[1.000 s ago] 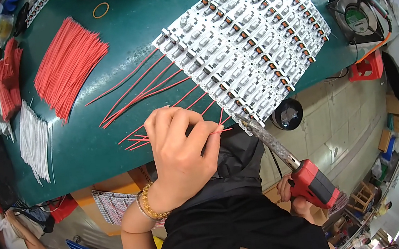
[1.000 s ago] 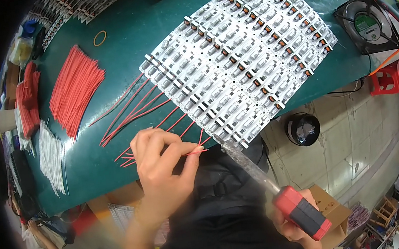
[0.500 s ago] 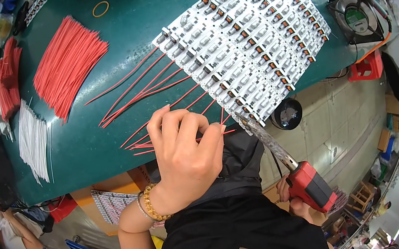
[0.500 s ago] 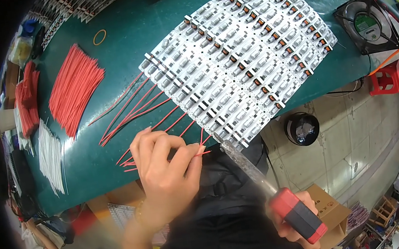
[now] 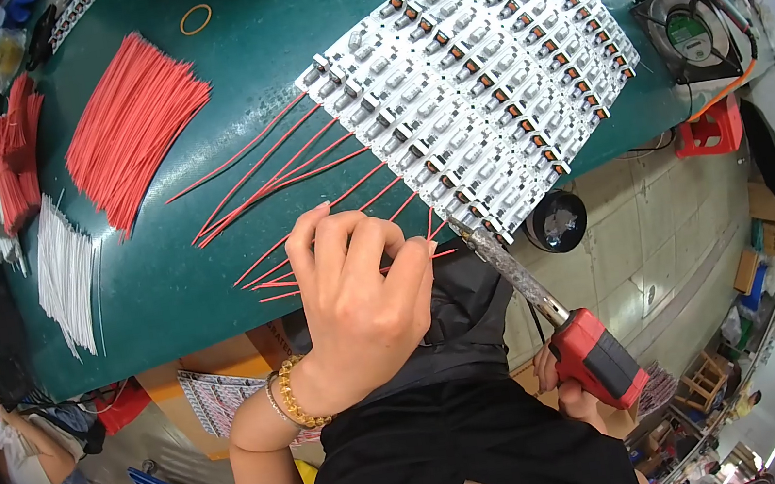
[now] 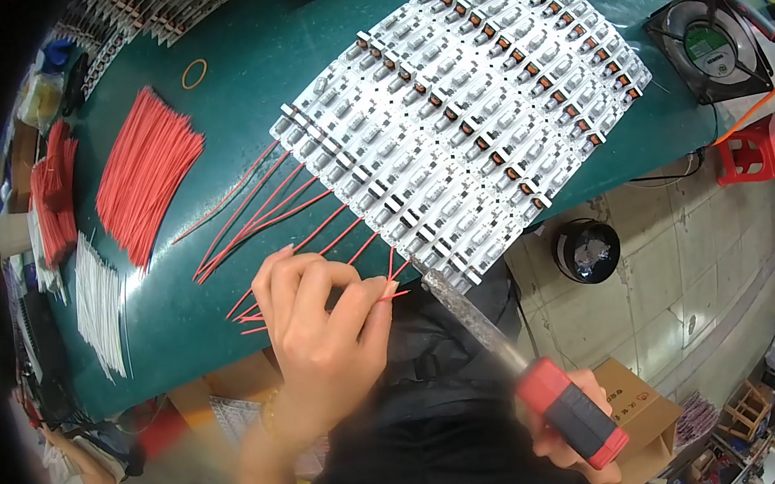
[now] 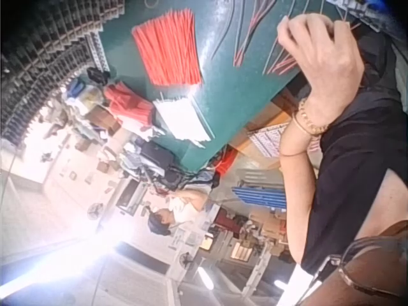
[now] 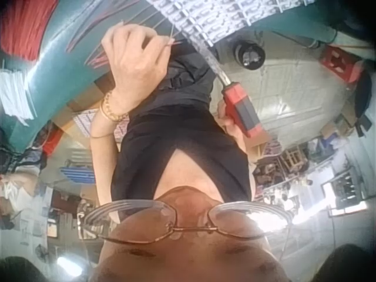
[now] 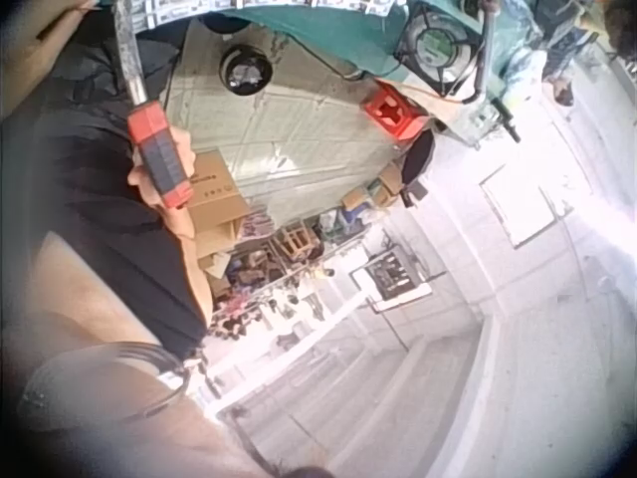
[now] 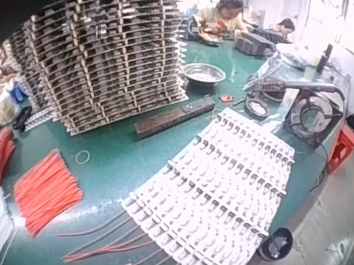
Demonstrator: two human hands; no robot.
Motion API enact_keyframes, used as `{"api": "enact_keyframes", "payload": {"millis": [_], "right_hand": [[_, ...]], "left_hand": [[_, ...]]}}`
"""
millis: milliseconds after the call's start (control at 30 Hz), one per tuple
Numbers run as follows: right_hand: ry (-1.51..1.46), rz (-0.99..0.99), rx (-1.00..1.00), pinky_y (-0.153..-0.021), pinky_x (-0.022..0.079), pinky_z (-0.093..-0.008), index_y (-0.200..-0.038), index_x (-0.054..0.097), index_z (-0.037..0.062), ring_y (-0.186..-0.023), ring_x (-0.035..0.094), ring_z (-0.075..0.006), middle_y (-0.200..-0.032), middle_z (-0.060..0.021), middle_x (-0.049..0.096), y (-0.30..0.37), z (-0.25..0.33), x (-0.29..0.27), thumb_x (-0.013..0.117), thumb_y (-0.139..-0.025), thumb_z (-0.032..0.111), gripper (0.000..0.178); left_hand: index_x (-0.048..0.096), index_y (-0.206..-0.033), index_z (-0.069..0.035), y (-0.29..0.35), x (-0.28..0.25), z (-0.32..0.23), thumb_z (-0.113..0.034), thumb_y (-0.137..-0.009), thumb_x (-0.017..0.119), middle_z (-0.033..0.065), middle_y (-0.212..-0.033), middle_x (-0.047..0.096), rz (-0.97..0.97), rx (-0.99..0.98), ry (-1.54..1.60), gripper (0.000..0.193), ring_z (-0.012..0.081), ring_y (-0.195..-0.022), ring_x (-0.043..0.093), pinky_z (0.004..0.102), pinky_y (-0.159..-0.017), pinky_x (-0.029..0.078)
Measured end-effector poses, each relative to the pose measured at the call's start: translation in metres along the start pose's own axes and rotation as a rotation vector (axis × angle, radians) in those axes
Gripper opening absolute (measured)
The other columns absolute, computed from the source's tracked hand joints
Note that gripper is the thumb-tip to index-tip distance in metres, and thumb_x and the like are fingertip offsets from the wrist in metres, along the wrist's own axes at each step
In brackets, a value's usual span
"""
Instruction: The person solders wires to an electronic board using a soldering iron. After setting the completed board aside, the person takes another board from a stack and solders red and white wires to it using the soldering iron.
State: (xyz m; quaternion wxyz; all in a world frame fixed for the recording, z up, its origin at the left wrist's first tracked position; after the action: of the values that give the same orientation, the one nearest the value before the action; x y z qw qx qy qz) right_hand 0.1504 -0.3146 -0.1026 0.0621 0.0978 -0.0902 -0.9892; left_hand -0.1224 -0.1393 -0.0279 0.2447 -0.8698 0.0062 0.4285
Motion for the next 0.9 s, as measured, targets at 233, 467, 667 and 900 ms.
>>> {"api": "enact_keyframes", "payload": {"millis": [233, 467, 667, 900], "right_hand": [[-0.877, 0.201, 0.246, -0.050, 0.039, -0.0246, -0.094, 0.060, 0.0030, -0.050, 0.049, -0.0139, -0.072, -0.0032, 0.058, 0.039, -0.033, -0.006, 0.077, -0.075, 0.032, 0.038], [-0.337, -0.347, 0.302, -0.062, 0.043, -0.0264, -0.088, 0.057, 0.0054, -0.066, 0.056, -0.0144, -0.072, -0.0032, 0.058, 0.000, 0.025, 0.012, 0.082, -0.070, 0.049, 0.054], [-0.317, -0.082, 0.059, -0.051, 0.042, -0.0296, -0.132, 0.048, 0.0023, -0.042, 0.046, -0.0129, -0.050, 0.0046, 0.044, -0.040, 0.067, 0.032, 0.056, -0.084, 0.073, 0.086], [-0.320, -0.098, 0.019, -0.052, 0.042, -0.0297, -0.133, 0.048, 0.0023, -0.043, 0.047, -0.0129, -0.051, 0.0046, 0.044, -0.029, 0.058, 0.024, 0.055, -0.083, 0.074, 0.088]], "left_hand": [[0.065, -0.075, -0.005, 0.000, -0.001, 0.001, -0.001, -0.068, 0.074, 0.0038, -0.077, 0.053, -0.007, 0.001, 0.003, 0.012, 0.0252, -0.082, 0.053, 0.0494, -0.091, 0.041], [0.067, -0.079, -0.005, 0.000, -0.001, 0.000, -0.002, -0.068, 0.076, 0.0042, -0.079, 0.054, 0.004, 0.024, -0.005, 0.014, 0.0253, -0.083, 0.053, 0.0466, -0.089, 0.043], [0.071, -0.103, 0.000, 0.002, -0.018, 0.017, -0.009, -0.069, 0.081, 0.0043, -0.075, 0.057, -0.064, 0.162, 0.071, 0.037, 0.0206, -0.068, 0.052, 0.0352, -0.065, 0.045], [0.067, -0.100, 0.002, 0.001, -0.008, 0.006, -0.004, -0.079, 0.076, 0.0044, -0.066, 0.057, -0.156, 0.037, 0.300, 0.023, 0.0168, -0.049, 0.051, 0.0296, -0.047, 0.039]]}}
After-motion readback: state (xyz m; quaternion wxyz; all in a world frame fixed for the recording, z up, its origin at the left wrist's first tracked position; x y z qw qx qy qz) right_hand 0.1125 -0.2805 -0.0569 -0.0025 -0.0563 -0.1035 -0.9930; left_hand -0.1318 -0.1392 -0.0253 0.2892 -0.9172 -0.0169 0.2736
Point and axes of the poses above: each hand's wrist, its own y-axis away from the middle knuckle, its own x-axis out of the palm, z = x × y, the point moved 5 cm from there along -y, towards the middle knuckle
